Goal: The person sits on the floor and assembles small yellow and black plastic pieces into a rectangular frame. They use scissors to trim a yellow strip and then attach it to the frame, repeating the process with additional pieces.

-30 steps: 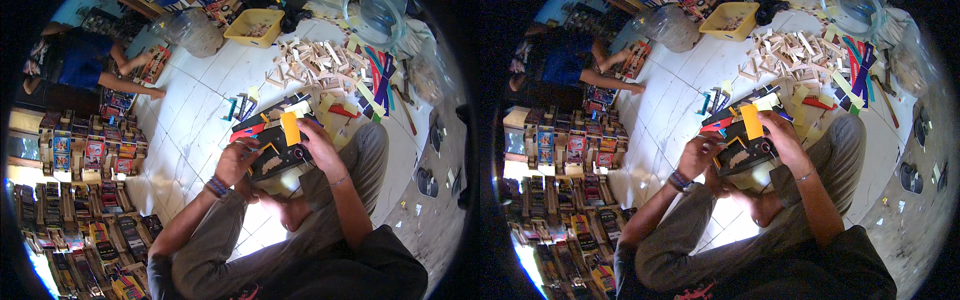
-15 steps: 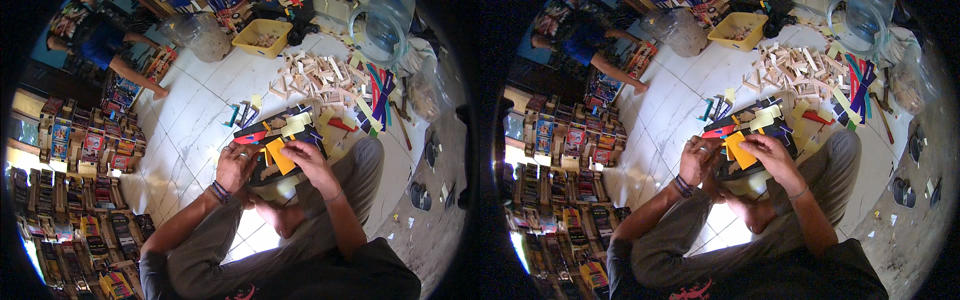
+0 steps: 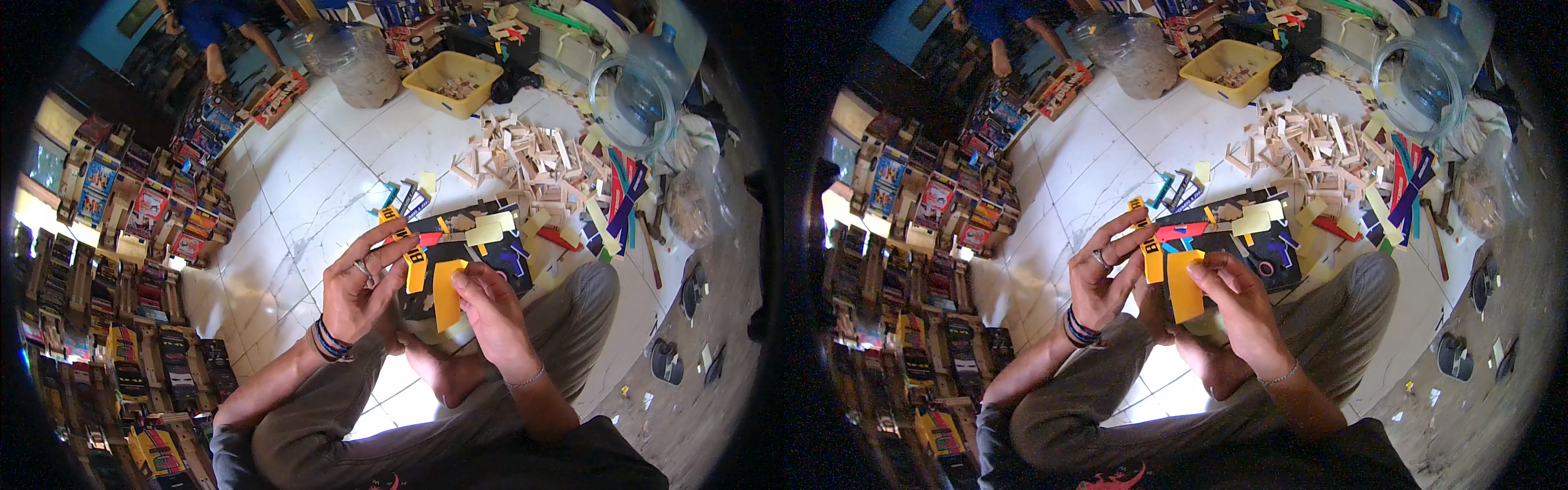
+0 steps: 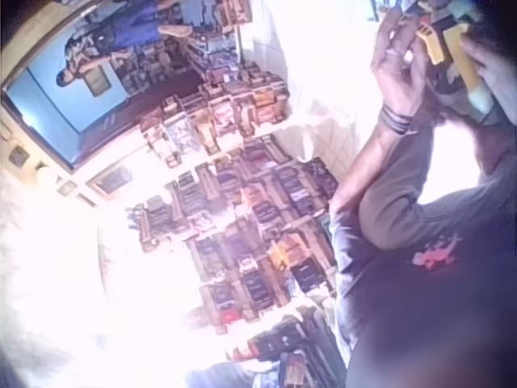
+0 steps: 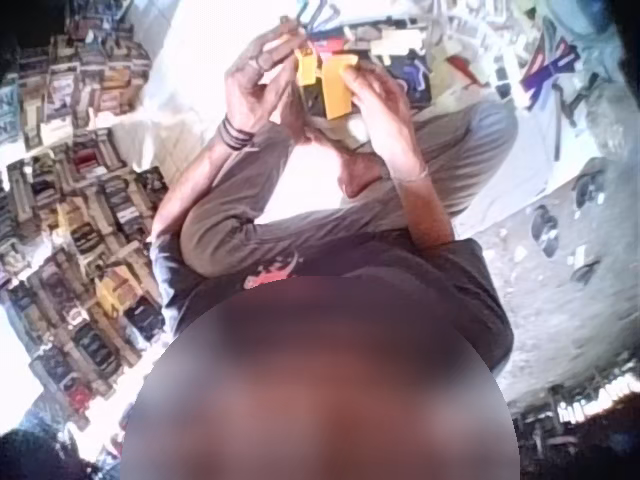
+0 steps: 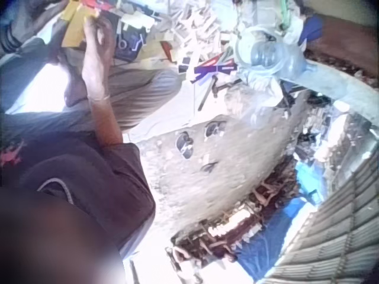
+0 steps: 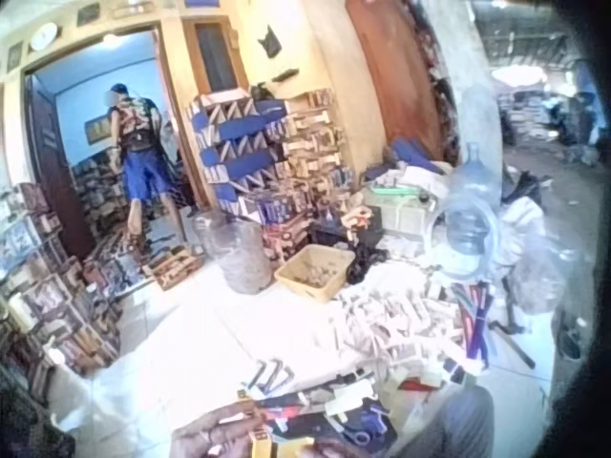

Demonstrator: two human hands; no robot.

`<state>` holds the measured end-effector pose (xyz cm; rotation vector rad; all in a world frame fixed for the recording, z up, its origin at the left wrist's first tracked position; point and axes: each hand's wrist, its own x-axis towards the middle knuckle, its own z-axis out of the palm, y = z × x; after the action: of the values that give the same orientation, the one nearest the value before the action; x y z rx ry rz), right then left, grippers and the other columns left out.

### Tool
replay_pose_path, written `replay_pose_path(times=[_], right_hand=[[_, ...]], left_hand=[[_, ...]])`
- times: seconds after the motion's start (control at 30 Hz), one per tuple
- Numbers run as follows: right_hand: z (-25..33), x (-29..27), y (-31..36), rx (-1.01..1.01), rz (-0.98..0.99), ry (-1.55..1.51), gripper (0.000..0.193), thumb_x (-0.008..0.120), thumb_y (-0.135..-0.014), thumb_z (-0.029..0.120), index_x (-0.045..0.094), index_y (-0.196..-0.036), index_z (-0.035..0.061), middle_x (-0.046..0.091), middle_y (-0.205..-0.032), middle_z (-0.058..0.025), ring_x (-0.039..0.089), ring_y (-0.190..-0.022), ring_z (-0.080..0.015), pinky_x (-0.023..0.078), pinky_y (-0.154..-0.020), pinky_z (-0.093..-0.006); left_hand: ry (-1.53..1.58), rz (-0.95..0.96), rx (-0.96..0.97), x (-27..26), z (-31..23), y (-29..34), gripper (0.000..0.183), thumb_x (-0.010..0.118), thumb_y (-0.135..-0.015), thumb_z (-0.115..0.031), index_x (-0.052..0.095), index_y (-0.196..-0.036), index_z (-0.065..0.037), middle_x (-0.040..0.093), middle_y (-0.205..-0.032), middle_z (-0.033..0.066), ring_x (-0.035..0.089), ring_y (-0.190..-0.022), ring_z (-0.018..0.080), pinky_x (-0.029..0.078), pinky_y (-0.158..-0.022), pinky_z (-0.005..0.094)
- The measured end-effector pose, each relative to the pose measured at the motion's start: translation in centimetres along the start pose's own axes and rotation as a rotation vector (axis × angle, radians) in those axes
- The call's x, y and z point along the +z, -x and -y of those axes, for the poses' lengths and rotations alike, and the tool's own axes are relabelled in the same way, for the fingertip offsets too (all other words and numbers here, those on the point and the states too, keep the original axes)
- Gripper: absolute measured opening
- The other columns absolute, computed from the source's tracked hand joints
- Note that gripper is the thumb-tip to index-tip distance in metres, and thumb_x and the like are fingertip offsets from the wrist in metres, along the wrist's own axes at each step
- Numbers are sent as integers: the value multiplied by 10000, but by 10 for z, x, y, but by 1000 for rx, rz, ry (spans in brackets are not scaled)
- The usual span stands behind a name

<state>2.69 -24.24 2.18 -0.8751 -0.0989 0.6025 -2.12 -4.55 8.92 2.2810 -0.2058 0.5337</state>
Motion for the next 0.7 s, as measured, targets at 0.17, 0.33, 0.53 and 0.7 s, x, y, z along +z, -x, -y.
replay_pose_path(times=[0.17, 0.33, 0.53, 0.7], right_hand=[[0, 5, 4, -135, 51, 211, 173, 696, -979, 150, 632, -1077, 22, 691, -1023, -18, 621, -970, -70, 487, -868, -233], [-3, 12, 5, -162, 87, 123, 174, 691, -982, 145, 620, -1076, 16, 682, -999, -20, 624, -976, -66, 500, -847, -223], [-2, 13, 4, -134, 77, 176, 195, 706, -974, 160, 622, -1075, 16, 681, -1010, -21, 625, -978, -68, 501, -852, -226], [1, 15, 5, -83, 84, 206, 141, 683, -982, 124, 599, -1050, 34, 634, -983, 9, 588, -966, -55, 472, -872, -225]], left_hand=[[52, 7, -28, 1, -7, -2, 331, 633, -922, 49, 690, -1243, -7, 666, -1286, 216, 639, -1222, 307, 501, -1040, 389], [85, -2, -37, 4, -8, 0, 338, 635, -919, 53, 688, -1247, -4, 665, -1291, 217, 639, -1222, 312, 489, -1050, 385], [19, 14, 35, 7, -6, 0, 350, 649, -928, 19, 681, -1271, -42, 669, -1287, 197, 661, -1194, 310, 554, -961, 345], [27, 20, 17, 8, -5, 1, 360, 653, -922, 20, 677, -1277, -40, 669, -1287, 197, 655, -1203, 318, 547, -974, 347]])
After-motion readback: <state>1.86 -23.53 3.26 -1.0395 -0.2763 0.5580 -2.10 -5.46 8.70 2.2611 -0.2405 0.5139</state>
